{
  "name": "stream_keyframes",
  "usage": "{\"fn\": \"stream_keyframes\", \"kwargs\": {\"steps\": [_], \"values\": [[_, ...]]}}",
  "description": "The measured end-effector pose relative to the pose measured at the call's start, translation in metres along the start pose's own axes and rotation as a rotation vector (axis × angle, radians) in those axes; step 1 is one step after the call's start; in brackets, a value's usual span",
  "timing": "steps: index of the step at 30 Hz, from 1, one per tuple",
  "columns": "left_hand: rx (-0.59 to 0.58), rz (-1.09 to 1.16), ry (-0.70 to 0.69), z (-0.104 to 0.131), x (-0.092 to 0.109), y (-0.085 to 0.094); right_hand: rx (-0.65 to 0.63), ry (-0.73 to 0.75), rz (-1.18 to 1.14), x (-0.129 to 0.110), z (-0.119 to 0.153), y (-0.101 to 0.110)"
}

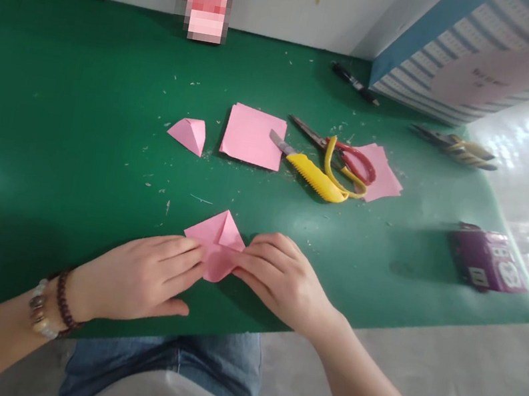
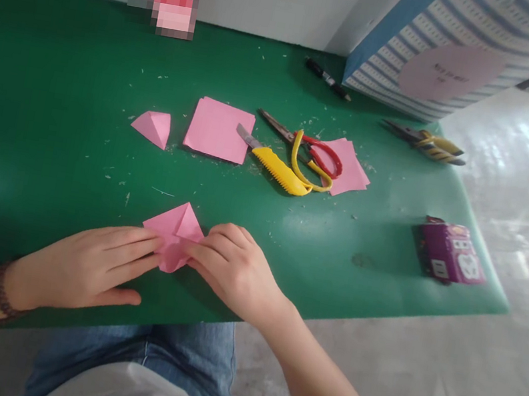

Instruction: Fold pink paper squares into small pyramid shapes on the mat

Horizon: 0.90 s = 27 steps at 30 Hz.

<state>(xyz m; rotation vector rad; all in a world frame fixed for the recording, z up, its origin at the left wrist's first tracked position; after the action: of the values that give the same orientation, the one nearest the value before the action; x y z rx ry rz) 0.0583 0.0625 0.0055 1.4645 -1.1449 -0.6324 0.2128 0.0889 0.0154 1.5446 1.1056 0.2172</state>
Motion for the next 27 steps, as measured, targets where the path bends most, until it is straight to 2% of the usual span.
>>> {"fn": "stream_keyframes", "kwargs": {"steps": [8, 16, 27], "values": [[-0.009, 0.05, -0.003, -0.001, 0.003, -0.001, 0.007, -0.153, -0.064, 0.007, -0.009, -0.005], [-0.142, 0.115, 0.017, -0.002, 0.0, -0.011, -0.016, -0.208, 0.003, 0.009, -0.014, -0.011], [-0.118, 0.142, 0.031, 0.0, -0.001, -0.009, -0.055, -0.296, -0.015, 0.014, -0.017, -0.014]]}}
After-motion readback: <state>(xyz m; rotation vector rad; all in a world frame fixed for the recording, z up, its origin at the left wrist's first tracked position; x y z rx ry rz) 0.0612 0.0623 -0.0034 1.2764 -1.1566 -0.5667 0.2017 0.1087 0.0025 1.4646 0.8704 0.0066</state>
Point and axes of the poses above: each hand's wrist, its own z-axis away from the middle knuckle, its own y-axis out of the back of the hand, x = y × z, the point moved 7 cm from there along -z, towards the middle knuckle
